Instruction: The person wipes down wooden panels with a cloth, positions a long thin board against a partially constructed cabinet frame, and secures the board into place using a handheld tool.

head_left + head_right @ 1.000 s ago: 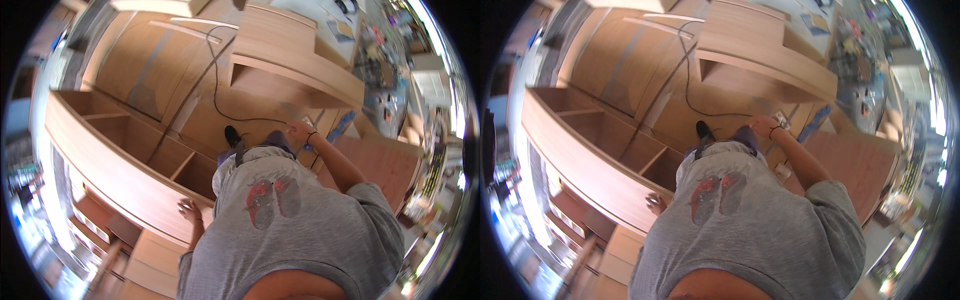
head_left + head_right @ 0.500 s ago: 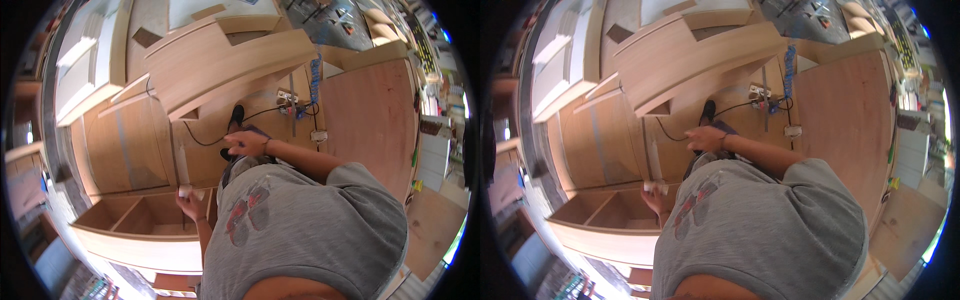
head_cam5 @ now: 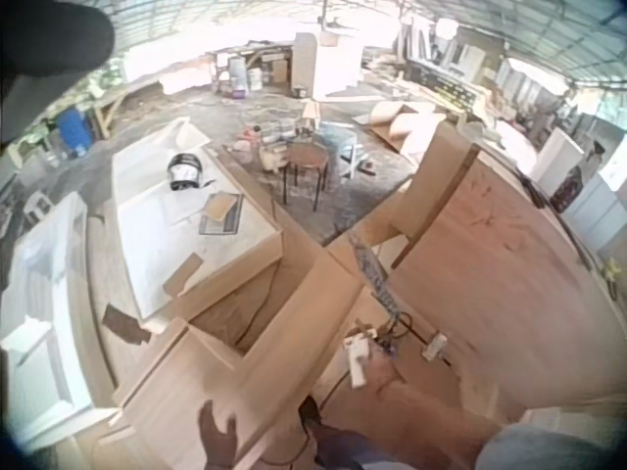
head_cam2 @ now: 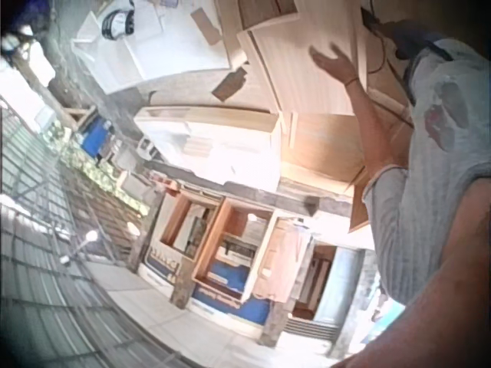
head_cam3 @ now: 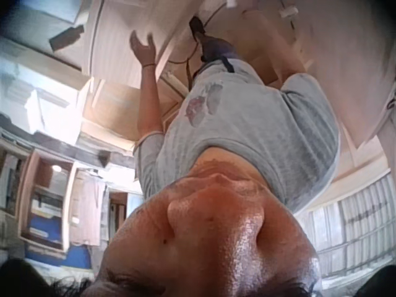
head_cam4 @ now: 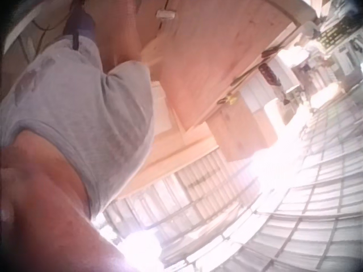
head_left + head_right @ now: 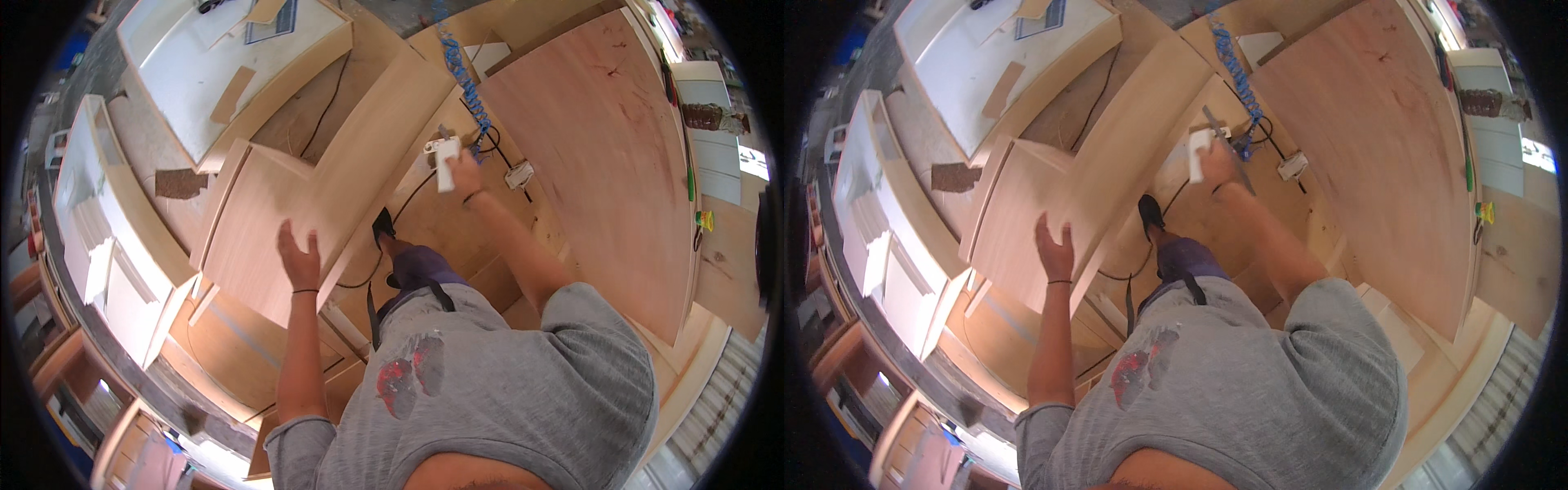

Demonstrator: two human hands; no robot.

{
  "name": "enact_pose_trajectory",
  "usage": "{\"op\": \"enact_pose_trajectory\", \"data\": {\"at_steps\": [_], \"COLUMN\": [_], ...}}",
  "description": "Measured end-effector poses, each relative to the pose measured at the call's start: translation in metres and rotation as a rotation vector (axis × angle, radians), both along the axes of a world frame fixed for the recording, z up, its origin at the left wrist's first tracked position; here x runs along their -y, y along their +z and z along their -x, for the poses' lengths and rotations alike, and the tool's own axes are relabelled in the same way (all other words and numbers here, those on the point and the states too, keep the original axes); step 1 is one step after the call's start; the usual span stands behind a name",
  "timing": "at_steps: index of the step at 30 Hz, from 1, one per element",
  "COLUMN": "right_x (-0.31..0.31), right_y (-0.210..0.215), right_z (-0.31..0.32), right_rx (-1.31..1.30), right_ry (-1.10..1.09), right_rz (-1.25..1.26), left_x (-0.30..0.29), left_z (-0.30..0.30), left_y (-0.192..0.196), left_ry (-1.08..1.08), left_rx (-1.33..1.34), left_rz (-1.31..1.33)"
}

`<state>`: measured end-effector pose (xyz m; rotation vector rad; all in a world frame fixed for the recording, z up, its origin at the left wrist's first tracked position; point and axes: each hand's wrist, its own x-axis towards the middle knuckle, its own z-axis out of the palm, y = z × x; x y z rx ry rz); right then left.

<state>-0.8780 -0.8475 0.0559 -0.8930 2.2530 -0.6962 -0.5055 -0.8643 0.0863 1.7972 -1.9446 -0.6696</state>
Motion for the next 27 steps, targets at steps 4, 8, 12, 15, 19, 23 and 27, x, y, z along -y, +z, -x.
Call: {"op": "enact_pose_trajectory", "data": {"at_steps": [4,8,12,15,19,23,27], "right_x": [0.057,0.099,0.112,0.129,0.125,0.129,0.125], "right_y": [-0.034,-0.019,-0.056,-0.04,-0.056,-0.029,-0.003], "right_z": [0.07,0.082,0.121,0.102,0.116,0.095,0.075], "right_rx": [-0.017,-0.147,-0.181,-0.227,-0.363,-0.376,-0.403], "right_ry": [-0.204,-0.141,-0.115,-0.022,0.032,0.056,0.178], "right_rz": [0.039,-0.133,-0.238,-0.237,-0.131,-0.183,-0.248], "left_x": [0.045,0.042,0.048,0.042,0.044,0.043,0.042], "left_z": [-0.026,-0.032,-0.024,-0.033,-0.033,-0.032,-0.032], "left_y": [-0.052,-0.073,-0.065,-0.068,-0.07,-0.073,-0.072], "left_ry": [-0.078,-0.077,-0.066,-0.067,-0.109,-0.11,-0.111], "left_rx": [0.324,0.503,0.482,0.454,0.448,0.455,0.457], "left_rz": [0.121,0.129,0.06,0.082,0.096,0.089,0.077]}}
